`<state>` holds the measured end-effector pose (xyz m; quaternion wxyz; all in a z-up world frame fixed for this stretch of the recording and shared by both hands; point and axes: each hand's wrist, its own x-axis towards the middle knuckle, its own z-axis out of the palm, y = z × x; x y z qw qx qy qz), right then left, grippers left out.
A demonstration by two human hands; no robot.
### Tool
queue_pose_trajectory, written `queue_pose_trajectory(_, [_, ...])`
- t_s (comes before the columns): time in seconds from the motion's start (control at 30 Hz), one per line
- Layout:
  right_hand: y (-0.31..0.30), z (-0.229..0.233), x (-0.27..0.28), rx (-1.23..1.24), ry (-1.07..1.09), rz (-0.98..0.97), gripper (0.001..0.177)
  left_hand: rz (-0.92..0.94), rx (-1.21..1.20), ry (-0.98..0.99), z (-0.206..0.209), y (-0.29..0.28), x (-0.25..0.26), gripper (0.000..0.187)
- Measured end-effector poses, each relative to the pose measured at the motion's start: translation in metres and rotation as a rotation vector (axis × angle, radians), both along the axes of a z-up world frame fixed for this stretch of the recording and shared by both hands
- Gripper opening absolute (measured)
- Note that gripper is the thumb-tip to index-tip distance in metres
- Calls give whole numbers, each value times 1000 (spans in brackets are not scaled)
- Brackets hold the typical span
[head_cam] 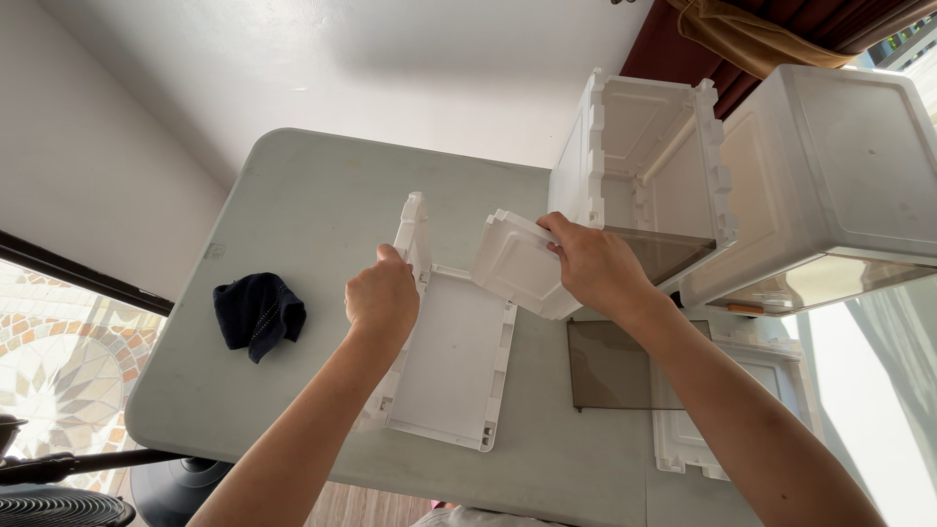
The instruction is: The person assembles a white plastic storage cabinet by hand on a table. They connect side panels to a base, attach a translucent drawer front, and then place the completed unit next to another similar cabinet.
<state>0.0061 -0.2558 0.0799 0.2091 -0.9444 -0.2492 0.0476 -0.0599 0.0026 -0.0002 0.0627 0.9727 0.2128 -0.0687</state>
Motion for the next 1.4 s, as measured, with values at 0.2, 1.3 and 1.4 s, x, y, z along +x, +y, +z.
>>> queue_pose_trajectory(0.2, [30,-21,19,-28,-41,99,32,-24,-29,102,17,-2,1,37])
queue_pose_trajectory(1.3, [52,-74,55,144,-112,174,33,-164,-57,107,31,0,47,109])
queue_pose_trajectory(1.4, [51,-75,53,174,-93,163,30,-173,-61,84,28,2,47,107])
